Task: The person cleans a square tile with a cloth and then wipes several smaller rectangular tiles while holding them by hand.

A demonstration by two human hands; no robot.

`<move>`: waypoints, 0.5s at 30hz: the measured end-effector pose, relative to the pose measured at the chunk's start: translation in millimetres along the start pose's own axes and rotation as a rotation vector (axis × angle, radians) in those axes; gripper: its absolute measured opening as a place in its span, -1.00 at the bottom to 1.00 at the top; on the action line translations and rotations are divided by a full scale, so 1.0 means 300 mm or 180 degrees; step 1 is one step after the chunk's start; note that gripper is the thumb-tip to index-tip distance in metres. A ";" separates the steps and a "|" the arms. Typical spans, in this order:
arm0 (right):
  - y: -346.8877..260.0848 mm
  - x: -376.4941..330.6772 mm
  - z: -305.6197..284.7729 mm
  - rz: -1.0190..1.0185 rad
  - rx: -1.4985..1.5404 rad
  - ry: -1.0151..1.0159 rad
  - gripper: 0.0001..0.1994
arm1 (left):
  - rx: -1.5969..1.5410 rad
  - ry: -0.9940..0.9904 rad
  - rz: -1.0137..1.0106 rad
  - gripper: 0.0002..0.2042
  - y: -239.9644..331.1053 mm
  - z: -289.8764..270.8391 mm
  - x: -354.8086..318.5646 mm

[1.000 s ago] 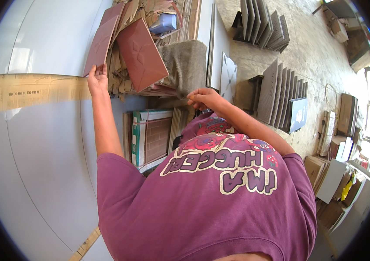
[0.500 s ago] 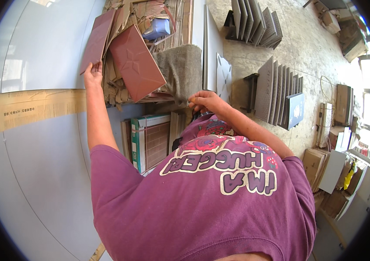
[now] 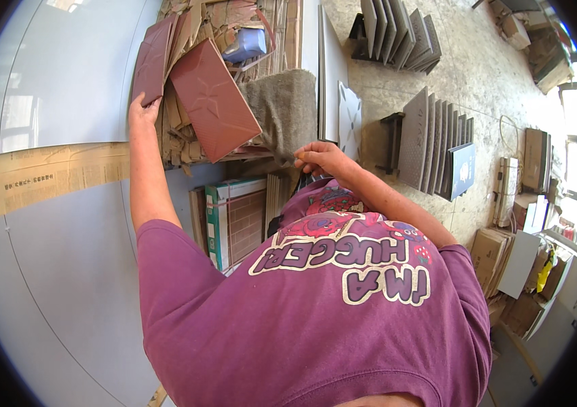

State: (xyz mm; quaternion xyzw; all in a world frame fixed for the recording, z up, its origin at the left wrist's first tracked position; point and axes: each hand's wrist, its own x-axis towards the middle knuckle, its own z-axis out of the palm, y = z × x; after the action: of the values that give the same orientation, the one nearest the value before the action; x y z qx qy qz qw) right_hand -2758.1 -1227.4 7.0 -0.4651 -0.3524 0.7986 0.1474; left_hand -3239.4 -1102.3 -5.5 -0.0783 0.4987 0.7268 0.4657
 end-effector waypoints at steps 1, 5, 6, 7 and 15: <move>0.004 0.006 -0.001 -0.0008 0.0021 -0.0010 -0.76 | 0.0002 -0.0057 -0.0004 -0.55 0.003 0.003 -0.005; 0.006 0.014 0.001 -0.0027 0.0060 0.0000 -0.75 | 0.0179 -0.0106 -0.0001 -0.50 0.006 0.025 -0.039; 0.003 0.015 0.000 -0.0019 0.0058 0.0019 -0.75 | 0.0274 -0.0188 0.0018 -0.49 0.010 0.039 -0.047; 0.001 0.016 -0.001 -0.0001 0.0045 0.0014 -0.75 | 0.0359 -0.0249 0.0053 -0.48 0.017 0.035 -0.052; 0.012 0.006 -0.004 0.0084 0.0089 0.0018 -0.76 | 0.0440 0.0151 -0.0187 -0.47 0.039 0.059 0.033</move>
State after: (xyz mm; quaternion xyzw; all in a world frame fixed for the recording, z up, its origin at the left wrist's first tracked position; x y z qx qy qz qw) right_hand -2757.5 -1228.4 3.1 -0.4699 -0.3346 0.8040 0.1444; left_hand -3247.4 -1083.1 5.2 -0.0777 0.5560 0.6747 0.4792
